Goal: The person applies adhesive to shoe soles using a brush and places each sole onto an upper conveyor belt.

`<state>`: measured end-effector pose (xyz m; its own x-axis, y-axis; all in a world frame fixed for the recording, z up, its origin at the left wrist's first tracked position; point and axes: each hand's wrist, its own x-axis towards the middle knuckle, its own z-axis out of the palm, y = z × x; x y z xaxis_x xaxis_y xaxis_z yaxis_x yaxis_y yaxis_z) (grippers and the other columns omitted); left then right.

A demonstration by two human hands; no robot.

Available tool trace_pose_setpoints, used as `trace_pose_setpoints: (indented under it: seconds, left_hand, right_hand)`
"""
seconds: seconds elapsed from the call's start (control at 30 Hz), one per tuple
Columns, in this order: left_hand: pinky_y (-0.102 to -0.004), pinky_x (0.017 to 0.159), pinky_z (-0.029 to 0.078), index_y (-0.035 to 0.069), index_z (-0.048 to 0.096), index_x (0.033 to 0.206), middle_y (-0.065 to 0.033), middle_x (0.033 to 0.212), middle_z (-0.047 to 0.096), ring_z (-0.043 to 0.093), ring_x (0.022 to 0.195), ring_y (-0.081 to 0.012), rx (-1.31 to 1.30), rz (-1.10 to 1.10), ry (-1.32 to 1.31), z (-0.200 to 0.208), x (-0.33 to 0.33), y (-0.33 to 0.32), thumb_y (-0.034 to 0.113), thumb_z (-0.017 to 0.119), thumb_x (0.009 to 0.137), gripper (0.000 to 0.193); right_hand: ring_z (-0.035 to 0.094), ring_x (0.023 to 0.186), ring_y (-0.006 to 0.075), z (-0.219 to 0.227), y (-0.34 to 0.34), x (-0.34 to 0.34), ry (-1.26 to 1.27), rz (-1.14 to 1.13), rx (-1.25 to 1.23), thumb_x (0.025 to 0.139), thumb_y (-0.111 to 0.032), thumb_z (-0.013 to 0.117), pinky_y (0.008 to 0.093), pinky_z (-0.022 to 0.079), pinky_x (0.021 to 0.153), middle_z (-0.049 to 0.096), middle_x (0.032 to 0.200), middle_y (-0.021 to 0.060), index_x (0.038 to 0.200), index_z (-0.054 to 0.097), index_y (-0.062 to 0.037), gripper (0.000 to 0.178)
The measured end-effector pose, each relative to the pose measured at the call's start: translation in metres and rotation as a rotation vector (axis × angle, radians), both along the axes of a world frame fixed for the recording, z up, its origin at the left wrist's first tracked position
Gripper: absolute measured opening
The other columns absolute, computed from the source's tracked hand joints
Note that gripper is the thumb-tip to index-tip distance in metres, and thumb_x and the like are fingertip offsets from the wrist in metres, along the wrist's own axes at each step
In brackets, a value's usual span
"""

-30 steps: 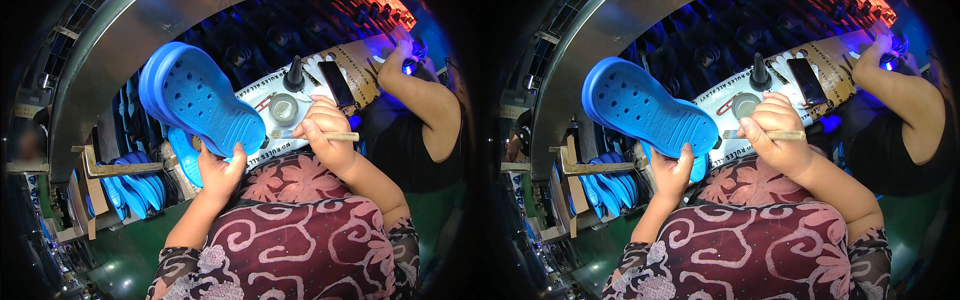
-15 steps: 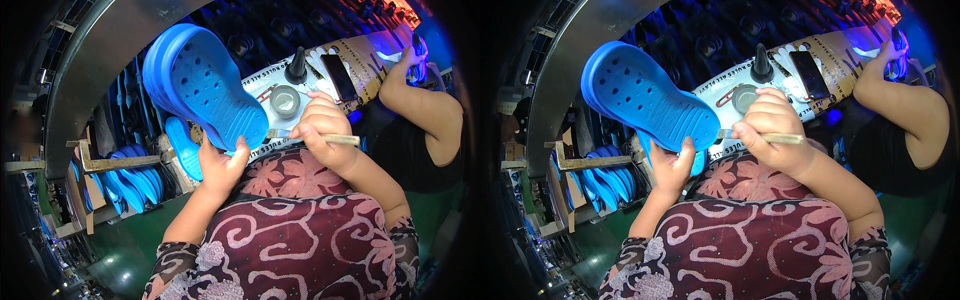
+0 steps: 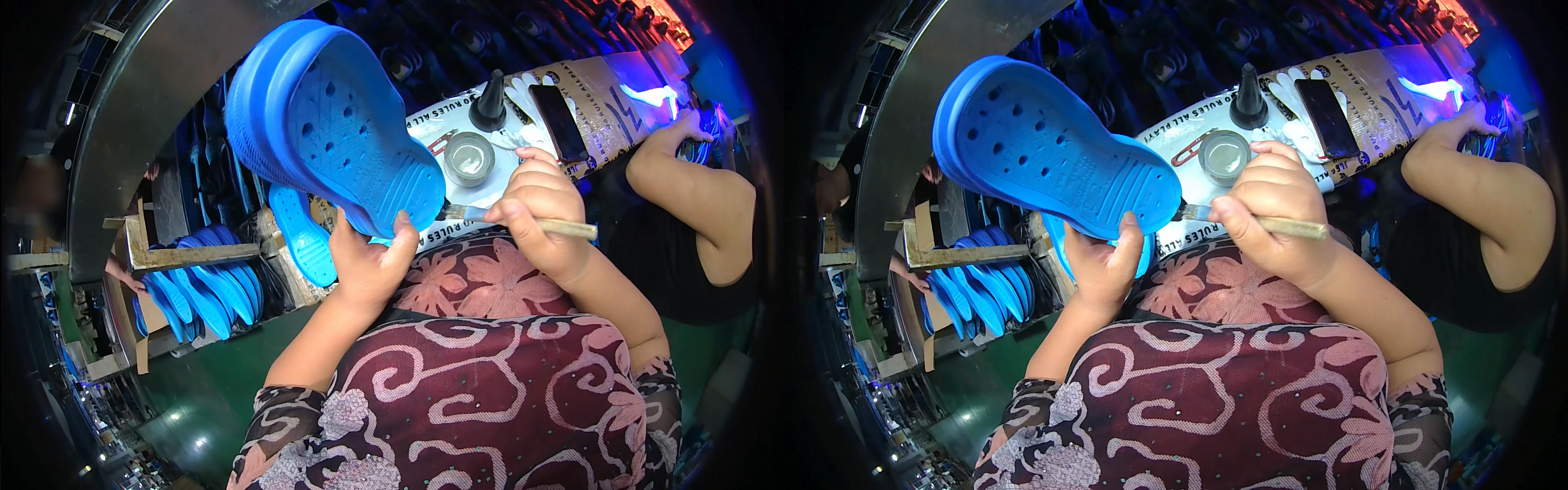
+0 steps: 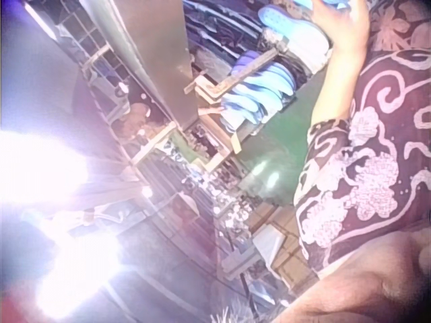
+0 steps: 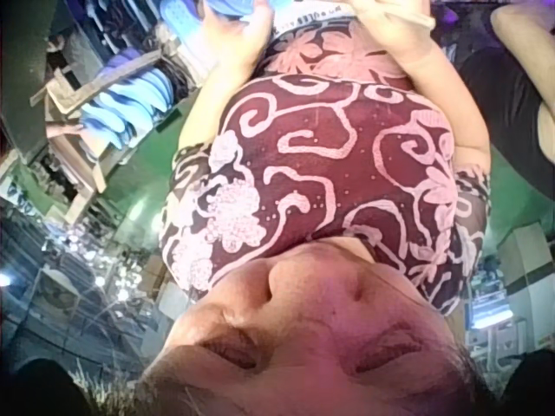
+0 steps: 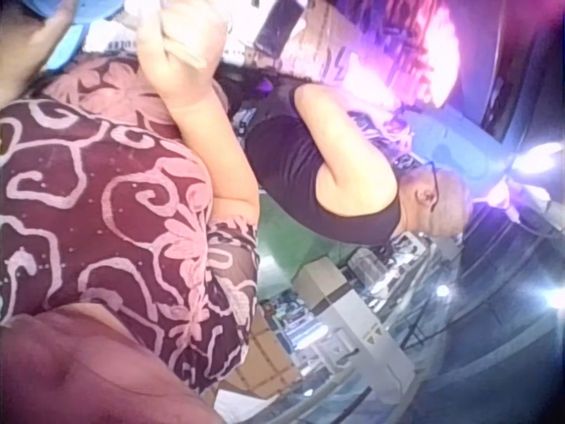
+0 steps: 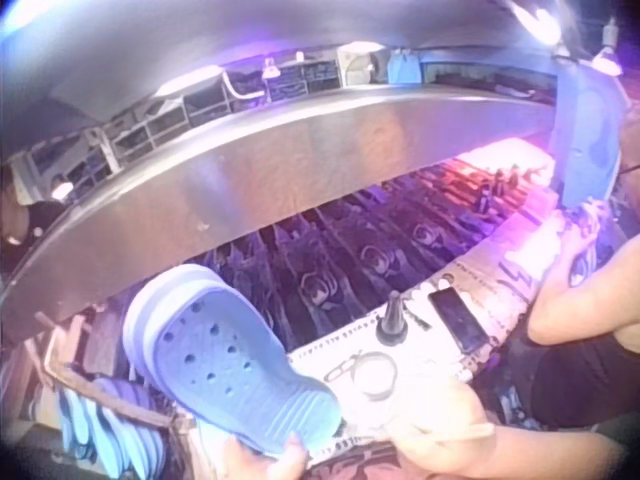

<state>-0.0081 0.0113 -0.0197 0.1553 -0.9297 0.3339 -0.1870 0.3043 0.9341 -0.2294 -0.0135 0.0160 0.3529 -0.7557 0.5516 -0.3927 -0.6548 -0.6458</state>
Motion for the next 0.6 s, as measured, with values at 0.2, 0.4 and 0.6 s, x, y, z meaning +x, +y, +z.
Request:
trace_pose_setpoints:
  seconds: [0.2,0.4,0.6]
  left_hand:
    - [-0.0298,0.072,0.049,-0.003,0.054,0.103,-0.0116,0.086,0.064,0.062,0.075,-0.0178,-0.123,0.015,-0.055,-0.0021,-0.0026,-0.0032,-0.001,0.064,0.073,0.032]
    - [-0.0291,0.070,0.048,-0.004,0.057,0.097,-0.0102,0.086,0.062,0.060,0.074,-0.0171,-0.135,-0.012,-0.034,-0.0050,-0.0012,-0.0034,-0.004,0.063,0.073,0.025]
    - [-0.0289,0.072,0.047,-0.006,0.057,0.099,-0.0108,0.092,0.061,0.058,0.080,-0.0170,-0.170,-0.052,0.018,0.0012,-0.0064,-0.0076,-0.007,0.061,0.074,0.026]
  right_hand:
    - [0.056,0.063,0.0188,0.0003,0.0007,0.0062,0.015,-0.033,-0.061,0.082,-0.017,0.061,0.0380,0.039,0.088,0.057,0.060,0.0019,0.066,0.066,-0.0099,0.018]
    - [0.055,0.063,0.0183,0.0023,0.0034,0.0011,-0.046,-0.018,-0.033,0.083,-0.016,0.060,0.0384,0.038,0.089,0.057,0.060,0.0013,0.067,0.067,-0.0101,0.018]
    - [0.055,0.063,0.0179,0.0025,0.0032,0.0061,0.000,-0.006,-0.042,0.085,-0.015,0.058,0.0392,0.038,0.091,0.058,0.061,0.0009,0.067,0.067,-0.0097,0.020]
